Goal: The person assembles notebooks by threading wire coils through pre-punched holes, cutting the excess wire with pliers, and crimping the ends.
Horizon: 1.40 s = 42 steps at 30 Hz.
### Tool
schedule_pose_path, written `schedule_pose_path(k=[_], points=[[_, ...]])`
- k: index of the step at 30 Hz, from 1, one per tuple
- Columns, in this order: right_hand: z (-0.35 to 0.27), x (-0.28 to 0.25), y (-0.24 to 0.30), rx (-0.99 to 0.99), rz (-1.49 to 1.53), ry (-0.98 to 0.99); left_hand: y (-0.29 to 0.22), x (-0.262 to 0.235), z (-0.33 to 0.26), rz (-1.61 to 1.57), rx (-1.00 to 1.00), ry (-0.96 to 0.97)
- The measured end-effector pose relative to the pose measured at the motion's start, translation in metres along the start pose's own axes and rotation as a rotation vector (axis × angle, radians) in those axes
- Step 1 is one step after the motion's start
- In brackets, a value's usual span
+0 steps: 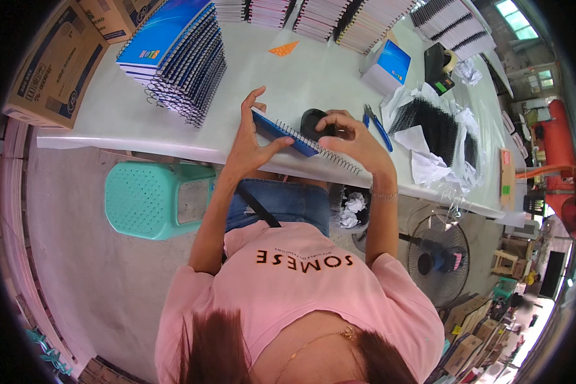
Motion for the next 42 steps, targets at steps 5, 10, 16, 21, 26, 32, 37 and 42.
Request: schedule_pose_path(k=[5,10,16,21,26,32,37,42], points=[[-0.001,0.009,0.027,-0.112,0.171,0.129,-0.004,0.0,0.004,-0.021,-0.008,0.003],[0.018,0.001,0.024,0.042,-0.217,-0.094,-0.002,0.001,0.001,0.008,0.031,0.011],[0.011,0.016,0.035,-0.118,0.079,0.097,-0.004,0.002,0.001,-0.054,-0.033,0.037],[0.021,0.015,0.035,-0.151,-0.005,0.05,-0.004,-0.001,0.004,-0.014,-0.021,0.028],[0.041,0.006,0.023,-0.055,-0.117,0.004,-0.005,0.001,0.002,-0.024,-0.016,0.041],[0.031,-0.036,-0.014,-0.218,-0.596,-0.655,-0.001,0.013,0.005,-0.046,0.004,-0.13],[-0.033,-0.041,-0.047,0.311,-1.04,-1.003,-0.009,0.014,-0.002,-0.076,-0.054,-0.253],[-0.052,-0.044,-0.061,0.143,-0.931,-0.956,0.001,0.01,-0.005,-0.16,-0.098,-0.22]])
Point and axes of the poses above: each hand's wrist, its own z-axis towards the middle knuckle, its own x-axis out of the palm, y = z × x, the point moved 6 cm from there along z, towards the middle knuckle, and after that the axes turned 9 degrees about y, right-handed, at the moved point
